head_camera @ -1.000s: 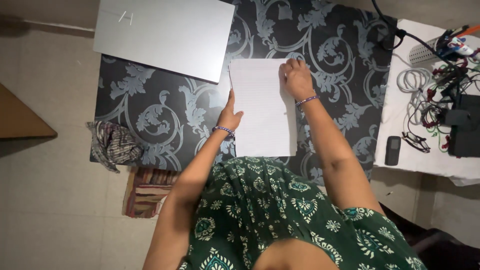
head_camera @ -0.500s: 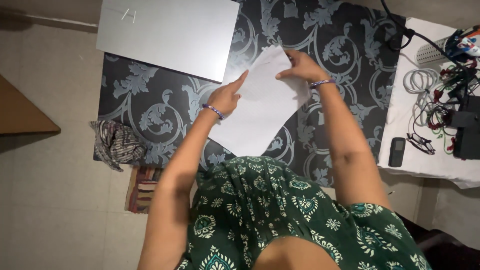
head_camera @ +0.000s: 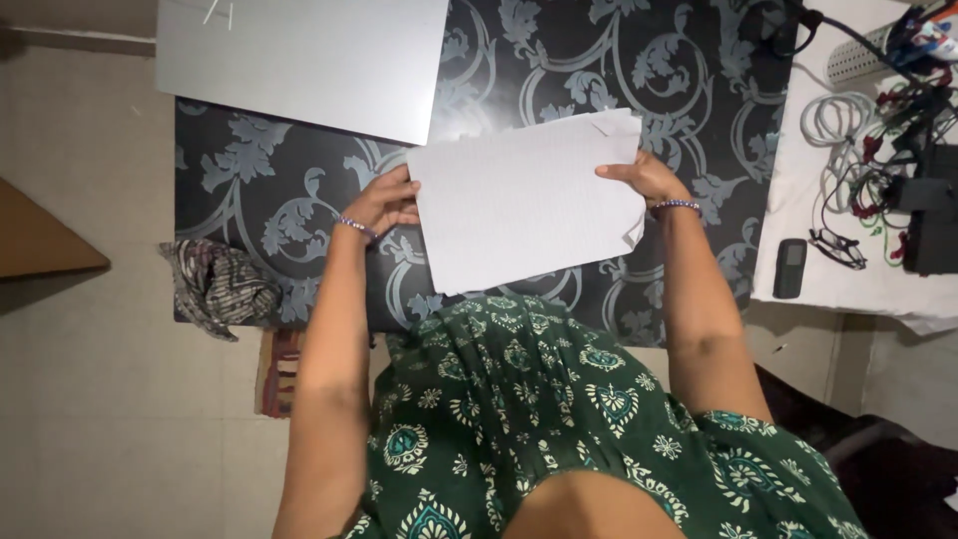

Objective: Organizing various stationery and electronic items on a desk including a laptop, notebooks, and cables.

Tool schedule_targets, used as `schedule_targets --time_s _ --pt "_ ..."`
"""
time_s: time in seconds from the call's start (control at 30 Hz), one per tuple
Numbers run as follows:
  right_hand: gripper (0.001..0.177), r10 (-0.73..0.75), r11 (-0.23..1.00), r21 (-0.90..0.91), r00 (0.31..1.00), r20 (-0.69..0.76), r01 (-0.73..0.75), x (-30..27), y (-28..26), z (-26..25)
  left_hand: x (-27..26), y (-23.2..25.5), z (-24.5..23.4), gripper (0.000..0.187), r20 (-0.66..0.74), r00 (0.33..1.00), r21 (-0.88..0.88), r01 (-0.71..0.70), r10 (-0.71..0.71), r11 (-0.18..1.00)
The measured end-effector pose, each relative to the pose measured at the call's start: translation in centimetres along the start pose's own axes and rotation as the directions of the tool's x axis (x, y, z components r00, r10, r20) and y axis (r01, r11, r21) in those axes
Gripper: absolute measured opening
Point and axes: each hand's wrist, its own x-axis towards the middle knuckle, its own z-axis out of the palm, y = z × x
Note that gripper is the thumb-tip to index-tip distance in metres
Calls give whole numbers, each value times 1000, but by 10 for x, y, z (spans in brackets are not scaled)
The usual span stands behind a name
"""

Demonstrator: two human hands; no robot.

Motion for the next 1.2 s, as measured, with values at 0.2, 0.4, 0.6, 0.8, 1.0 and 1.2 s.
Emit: schedule_targets --time_s 0.2,0.4,0.6,0.8,1.0,1.2 --pt "47 -39 962 274 998 54 23 -12 21 25 15 -62 12 51 -144 988 -276 -97 58 956" --pt "54 17 963 266 999 48 -29 5 45 35 6 -45 42 54 -221 975 -157 -59 23 986" --pt "61 30 993 111 999 -15 -28 -18 29 43 0 -37 49 59 -335 942 44 -14 28 999" --pt "61 -16 973 230 996 -89 36 2 64 44 2 -38 58 63 -267 964 -131 -27 -9 991" --pt "61 82 969 237 995 -50 -68 -16 52 42 -2 -45 50 62 -234 972 -179 -41 -2 983" --pt "67 -21 999 -41 960 -278 11 -8 49 69 16 -65 59 48 -472 876 54 -89 104 995"
